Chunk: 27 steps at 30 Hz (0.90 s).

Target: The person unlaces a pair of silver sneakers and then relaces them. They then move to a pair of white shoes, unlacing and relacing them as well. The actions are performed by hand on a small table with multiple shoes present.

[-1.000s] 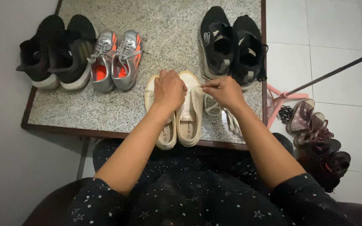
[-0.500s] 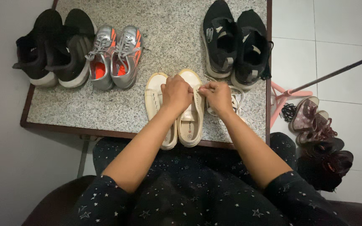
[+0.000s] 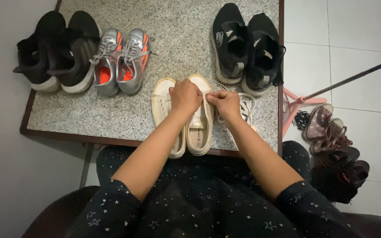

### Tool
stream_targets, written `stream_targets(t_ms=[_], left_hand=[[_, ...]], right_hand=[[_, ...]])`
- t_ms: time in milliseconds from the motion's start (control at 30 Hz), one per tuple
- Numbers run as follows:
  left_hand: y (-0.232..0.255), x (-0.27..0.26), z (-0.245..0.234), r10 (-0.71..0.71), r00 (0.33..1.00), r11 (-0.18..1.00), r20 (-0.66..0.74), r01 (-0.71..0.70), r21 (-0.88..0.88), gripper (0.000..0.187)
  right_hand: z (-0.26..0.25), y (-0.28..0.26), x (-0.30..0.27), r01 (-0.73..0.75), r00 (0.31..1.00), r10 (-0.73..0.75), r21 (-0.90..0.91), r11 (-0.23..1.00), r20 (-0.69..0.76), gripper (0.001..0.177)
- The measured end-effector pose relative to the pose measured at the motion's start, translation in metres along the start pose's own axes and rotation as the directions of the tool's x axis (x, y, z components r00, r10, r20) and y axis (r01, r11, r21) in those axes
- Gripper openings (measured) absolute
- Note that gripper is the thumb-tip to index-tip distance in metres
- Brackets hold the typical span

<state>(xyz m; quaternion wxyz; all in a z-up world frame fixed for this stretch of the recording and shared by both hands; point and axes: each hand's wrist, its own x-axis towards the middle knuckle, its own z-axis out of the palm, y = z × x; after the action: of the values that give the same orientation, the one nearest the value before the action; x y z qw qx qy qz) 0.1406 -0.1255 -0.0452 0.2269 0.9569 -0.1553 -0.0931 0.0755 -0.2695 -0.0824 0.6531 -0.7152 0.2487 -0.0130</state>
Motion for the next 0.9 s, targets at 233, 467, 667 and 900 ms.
stream_targets(t_ms=[233,467,667,900], left_hand=[[-0.015,0.011,0.008,0.248,0.969,0.966,0.01,-0.248,0.071,0.01],[-0.019,0.014,0.009,0.304,0.952,0.952,-0.029,-0.302,0.045,0.01],[-0.009,0.007,0.004,0.153,0.986,0.981,-0.073,-0.16,-0.105,0.004],[-0.009,0.007,0.006,0.172,0.984,0.984,-0.055,-0.175,-0.045,0.007]], right_hand=[[0.003,-0.007,0.005,0.233,0.972,-0.223,-0.164,0.959,0.078,0.021],[-0.002,-0.004,0.013,0.36,0.932,-0.319,-0.33,0.873,0.174,0.026],[-0.009,-0.005,0.004,0.273,0.959,-0.279,-0.447,0.852,0.054,0.015],[-0.001,-0.023,-0.005,0.225,0.974,-0.221,-0.372,0.901,0.054,0.012]])
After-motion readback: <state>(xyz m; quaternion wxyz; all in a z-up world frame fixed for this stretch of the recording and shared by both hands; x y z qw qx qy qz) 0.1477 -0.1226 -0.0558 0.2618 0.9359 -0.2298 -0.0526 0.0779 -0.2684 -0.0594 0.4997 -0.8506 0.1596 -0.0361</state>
